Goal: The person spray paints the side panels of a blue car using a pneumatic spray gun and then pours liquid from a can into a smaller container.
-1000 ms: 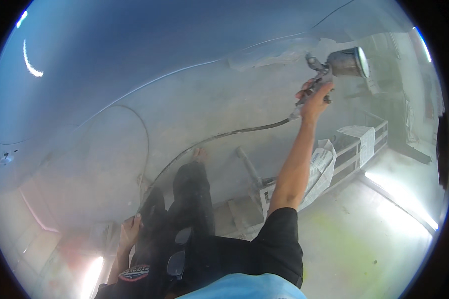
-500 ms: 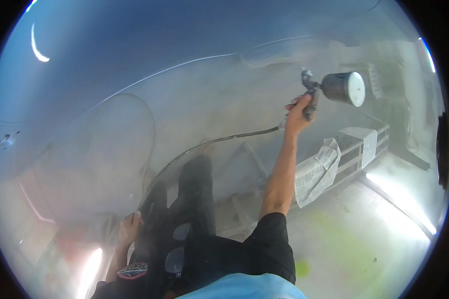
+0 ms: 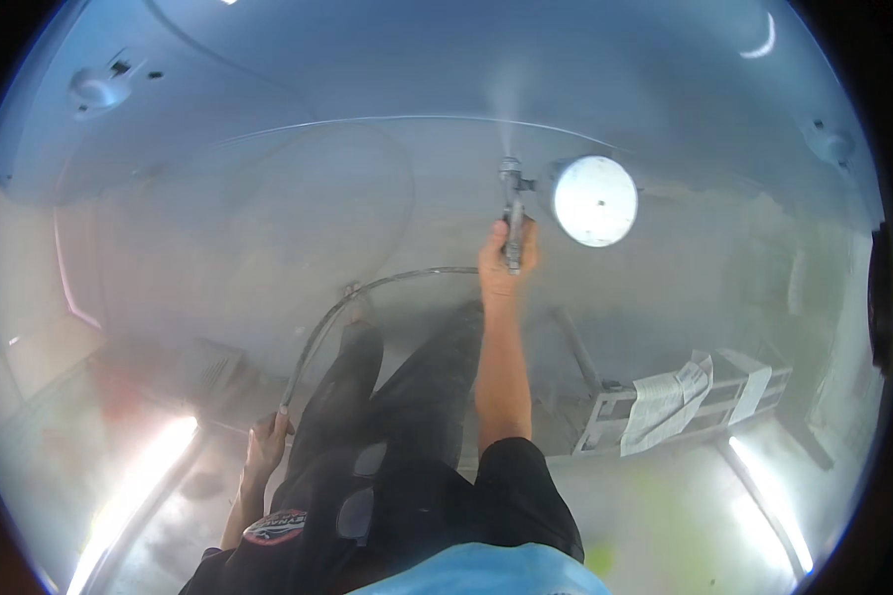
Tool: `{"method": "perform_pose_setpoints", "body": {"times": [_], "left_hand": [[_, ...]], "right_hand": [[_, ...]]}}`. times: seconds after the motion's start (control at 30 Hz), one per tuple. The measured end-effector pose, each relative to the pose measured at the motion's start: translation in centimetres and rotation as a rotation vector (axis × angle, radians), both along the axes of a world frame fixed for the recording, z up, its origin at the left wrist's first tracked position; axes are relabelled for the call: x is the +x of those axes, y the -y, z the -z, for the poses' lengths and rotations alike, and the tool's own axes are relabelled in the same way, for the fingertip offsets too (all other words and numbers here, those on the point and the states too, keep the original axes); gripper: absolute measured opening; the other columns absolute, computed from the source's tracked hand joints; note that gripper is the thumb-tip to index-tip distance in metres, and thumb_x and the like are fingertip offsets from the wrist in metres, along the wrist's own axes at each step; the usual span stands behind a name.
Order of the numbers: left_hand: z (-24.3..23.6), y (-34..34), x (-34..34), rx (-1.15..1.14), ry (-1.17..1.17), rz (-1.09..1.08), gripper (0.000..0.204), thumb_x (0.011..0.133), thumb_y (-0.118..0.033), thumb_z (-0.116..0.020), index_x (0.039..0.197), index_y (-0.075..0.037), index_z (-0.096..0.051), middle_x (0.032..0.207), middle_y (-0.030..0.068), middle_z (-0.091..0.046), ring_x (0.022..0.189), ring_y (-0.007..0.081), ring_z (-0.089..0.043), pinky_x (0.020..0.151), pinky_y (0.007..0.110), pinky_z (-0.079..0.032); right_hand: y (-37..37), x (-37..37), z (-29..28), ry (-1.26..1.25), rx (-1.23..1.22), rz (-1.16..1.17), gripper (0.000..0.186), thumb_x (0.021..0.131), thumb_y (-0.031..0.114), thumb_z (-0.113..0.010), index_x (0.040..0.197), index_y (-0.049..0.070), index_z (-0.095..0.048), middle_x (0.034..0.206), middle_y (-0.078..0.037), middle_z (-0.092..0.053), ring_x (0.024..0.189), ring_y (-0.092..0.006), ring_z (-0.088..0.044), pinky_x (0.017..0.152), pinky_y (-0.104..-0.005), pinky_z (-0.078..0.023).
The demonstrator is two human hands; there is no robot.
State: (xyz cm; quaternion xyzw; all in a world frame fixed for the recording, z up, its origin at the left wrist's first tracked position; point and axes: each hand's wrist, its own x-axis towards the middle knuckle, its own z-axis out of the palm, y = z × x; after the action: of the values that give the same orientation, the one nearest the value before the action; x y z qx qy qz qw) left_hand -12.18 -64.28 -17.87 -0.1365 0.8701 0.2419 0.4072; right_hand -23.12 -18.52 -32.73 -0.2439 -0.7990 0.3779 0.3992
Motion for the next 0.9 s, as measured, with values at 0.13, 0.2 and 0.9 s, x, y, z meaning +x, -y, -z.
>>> {"method": "perform_pose_setpoints", "body": {"times": [0.13,0.2,0.9], "left_hand": [[-0.3,2.6,0.9,-0.025,-0.017,-0.064,0.064,0.102,-0.050,-0.044,0.077,0.004,-0.066,0.062,0.0159,-0.057,0.062,0.0266,-0.057,0.062,0.040,-0.045],[-0.4,3.4,1.2,-0.054,-0.011,-0.109,0.064,0.103,-0.051,-0.043,0.076,0.003,-0.066,0.062,0.0162,-0.057,0.062,0.0266,-0.057,0.061,0.040,-0.045],[1.8,-8.2,-1.4,-0.064,0.067,0.165,0.060,0.102,-0.047,-0.045,0.077,0.002,-0.069,0.063,0.0125,-0.060,0.063,0.0236,-0.059,0.063,0.040,-0.046]], "right_hand": [[9.1,-5.3,0.3,-0.056,-0.090,-0.106,0.039,0.095,0.042,-0.063,0.091,0.003,-0.061,0.069,-0.009,-0.061,0.058,-0.0221,-0.062,0.054,-0.0340,-0.047],[13.2,-7.0,0.0,-0.069,-0.245,-0.235,0.039,0.095,0.042,-0.063,0.090,0.003,-0.061,0.069,-0.009,-0.061,0.059,-0.0218,-0.062,0.055,-0.0345,-0.048],[-14.8,5.7,-0.2,-0.320,-0.818,0.070,0.067,0.098,0.064,-0.044,0.096,-0.002,-0.054,0.075,-0.011,-0.062,0.056,-0.0173,-0.059,0.046,-0.0275,-0.047]]}}
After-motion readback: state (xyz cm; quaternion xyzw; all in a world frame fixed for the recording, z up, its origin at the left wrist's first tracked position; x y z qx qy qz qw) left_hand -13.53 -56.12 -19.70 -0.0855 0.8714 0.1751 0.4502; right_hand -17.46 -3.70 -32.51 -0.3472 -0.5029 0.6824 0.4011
